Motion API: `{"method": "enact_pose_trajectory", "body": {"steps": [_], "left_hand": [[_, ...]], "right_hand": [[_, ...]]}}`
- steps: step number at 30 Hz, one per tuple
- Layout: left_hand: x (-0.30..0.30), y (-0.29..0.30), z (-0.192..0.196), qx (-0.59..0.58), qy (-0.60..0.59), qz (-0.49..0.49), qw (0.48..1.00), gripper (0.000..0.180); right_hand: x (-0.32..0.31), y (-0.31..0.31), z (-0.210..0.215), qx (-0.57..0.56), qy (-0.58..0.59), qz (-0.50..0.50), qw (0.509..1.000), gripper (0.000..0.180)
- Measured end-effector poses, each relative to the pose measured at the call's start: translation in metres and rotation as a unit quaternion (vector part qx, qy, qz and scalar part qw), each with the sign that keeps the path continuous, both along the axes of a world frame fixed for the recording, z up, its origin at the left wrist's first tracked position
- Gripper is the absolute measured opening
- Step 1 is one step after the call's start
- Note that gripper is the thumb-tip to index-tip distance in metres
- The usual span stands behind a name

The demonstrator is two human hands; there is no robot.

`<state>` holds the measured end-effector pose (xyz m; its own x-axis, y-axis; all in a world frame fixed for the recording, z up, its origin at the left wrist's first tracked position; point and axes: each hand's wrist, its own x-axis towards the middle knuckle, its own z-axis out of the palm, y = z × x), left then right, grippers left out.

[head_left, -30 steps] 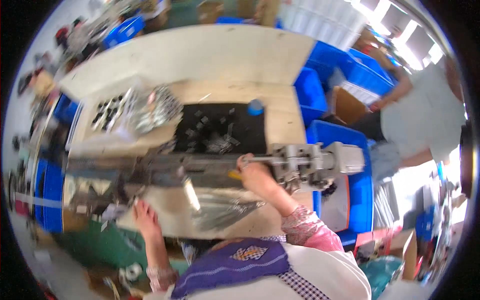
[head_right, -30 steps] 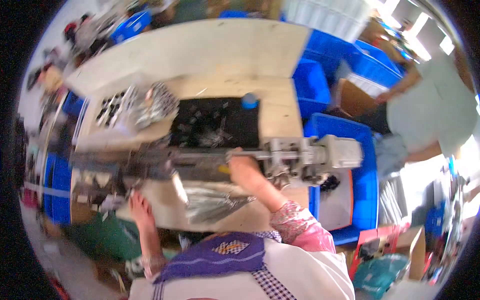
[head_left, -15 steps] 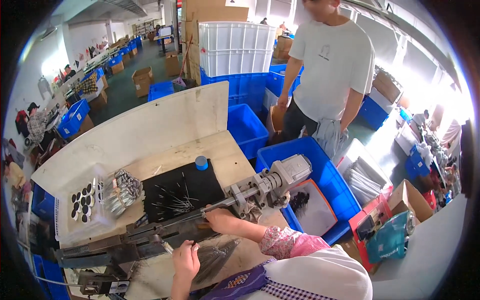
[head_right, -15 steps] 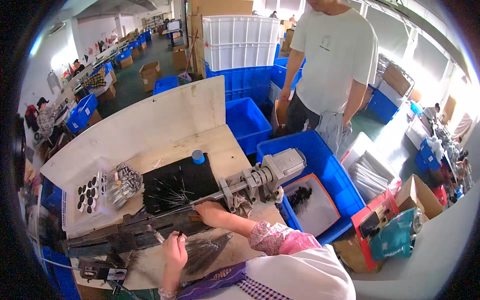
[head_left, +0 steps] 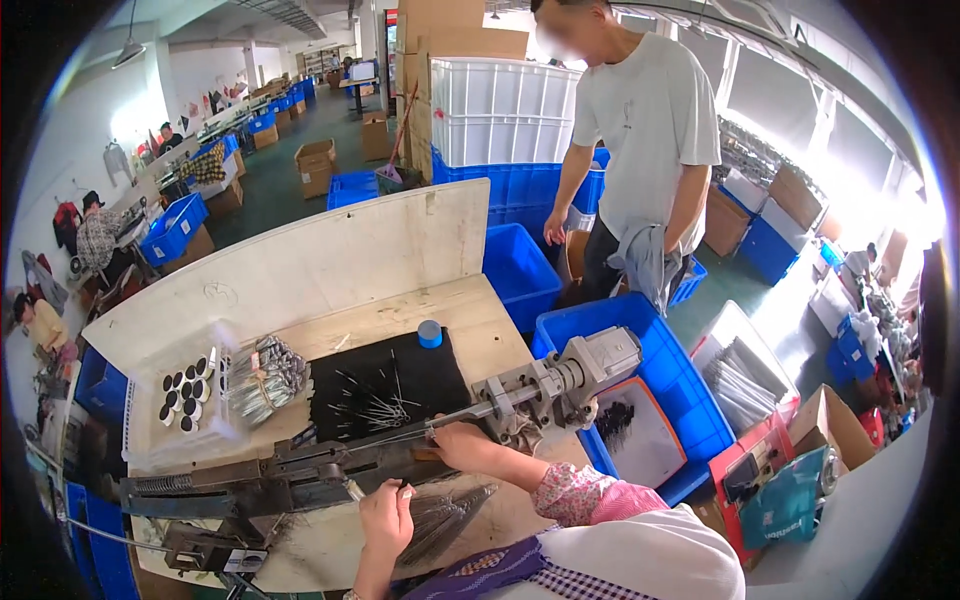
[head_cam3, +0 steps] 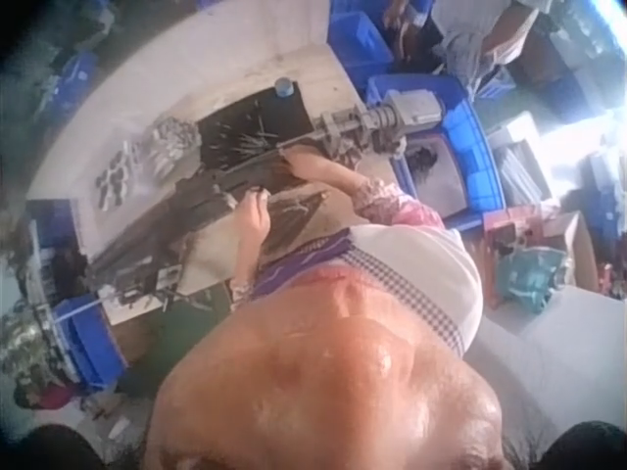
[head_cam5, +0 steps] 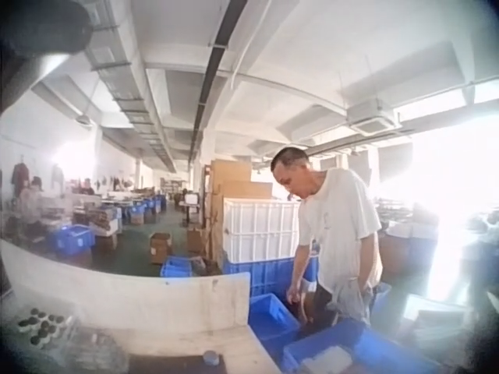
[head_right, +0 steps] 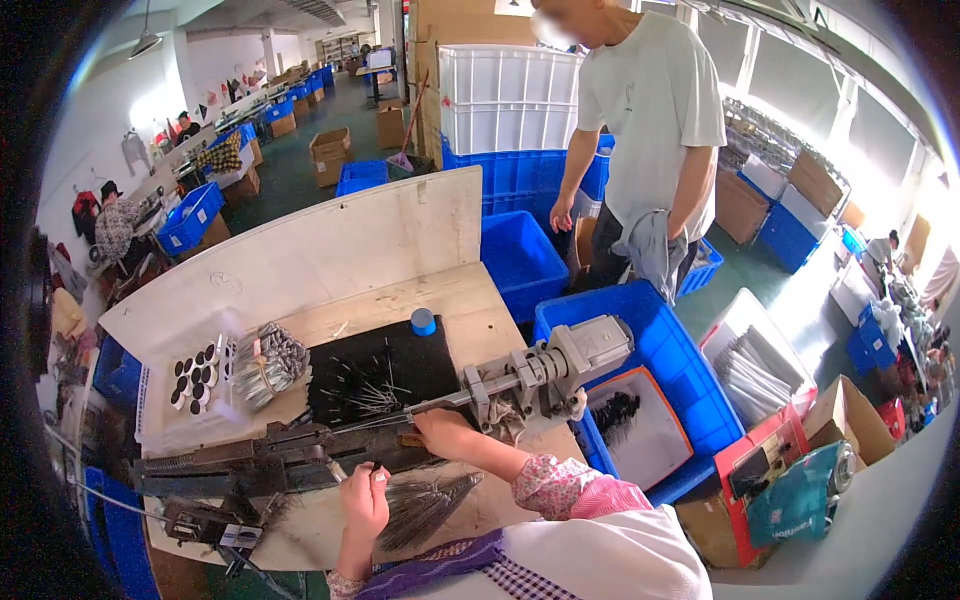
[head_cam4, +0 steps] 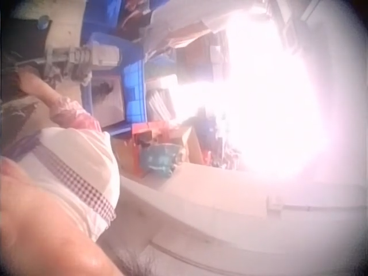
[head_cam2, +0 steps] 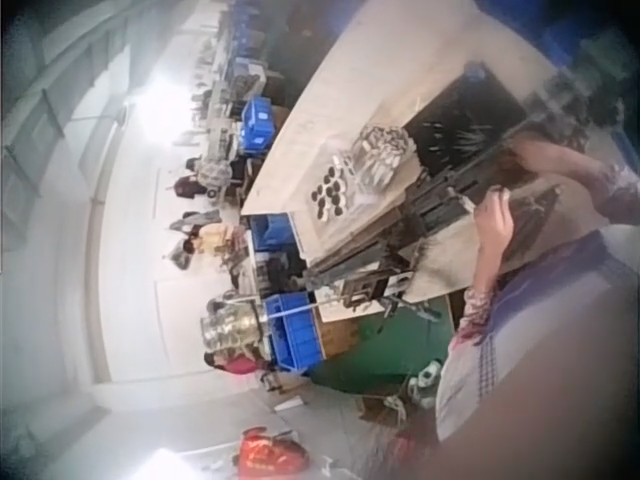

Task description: The recorder uses a manual press machine to assemble small metal components on a factory floor.

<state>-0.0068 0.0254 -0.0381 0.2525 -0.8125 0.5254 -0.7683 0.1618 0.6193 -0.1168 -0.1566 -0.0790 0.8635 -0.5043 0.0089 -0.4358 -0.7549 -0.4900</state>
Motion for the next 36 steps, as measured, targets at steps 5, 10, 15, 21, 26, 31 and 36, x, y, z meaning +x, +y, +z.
{"method": "enact_pose_trajectory", "body": {"steps": [5, 10, 15, 21, 26, 31, 36], "left_hand": [[0.002, 0.001, 0.000, -0.005, 0.009, -0.011, 1.000, 0.008], [0.002, 0.001, 0.000, -0.016, -0.005, -0.014, 1.000, 0.008], [0.001, -0.001, 0.001, -0.030, 0.003, -0.014, 0.999, 0.014], [0.001, 0.000, 0.003, -0.015, -0.008, -0.008, 1.000, 0.009], [0.001, 0.001, 0.002, 0.002, 0.018, -0.011, 1.000, 0.010], [0.002, 0.001, 0.000, -0.009, 0.012, -0.005, 1.000, 0.012], [0.000, 0.002, 0.000, 0.001, 0.029, -0.001, 1.000, 0.013]], "right_hand": [[-0.001, 0.004, 0.005, 0.009, -0.034, -0.013, 0.999, 0.020], [-0.003, 0.004, 0.008, 0.016, -0.056, 0.000, 0.998, 0.020], [0.000, 0.001, -0.003, 0.007, 0.004, -0.008, 1.000, 0.021], [-0.003, 0.004, 0.002, -0.011, -0.072, -0.015, 0.997, 0.016], [-0.004, 0.005, 0.005, -0.016, -0.067, -0.008, 0.998, 0.017], [-0.004, 0.006, 0.009, -0.004, -0.069, -0.004, 0.998, 0.017], [-0.004, 0.007, 0.011, 0.013, -0.053, -0.006, 0.998, 0.014]]}}
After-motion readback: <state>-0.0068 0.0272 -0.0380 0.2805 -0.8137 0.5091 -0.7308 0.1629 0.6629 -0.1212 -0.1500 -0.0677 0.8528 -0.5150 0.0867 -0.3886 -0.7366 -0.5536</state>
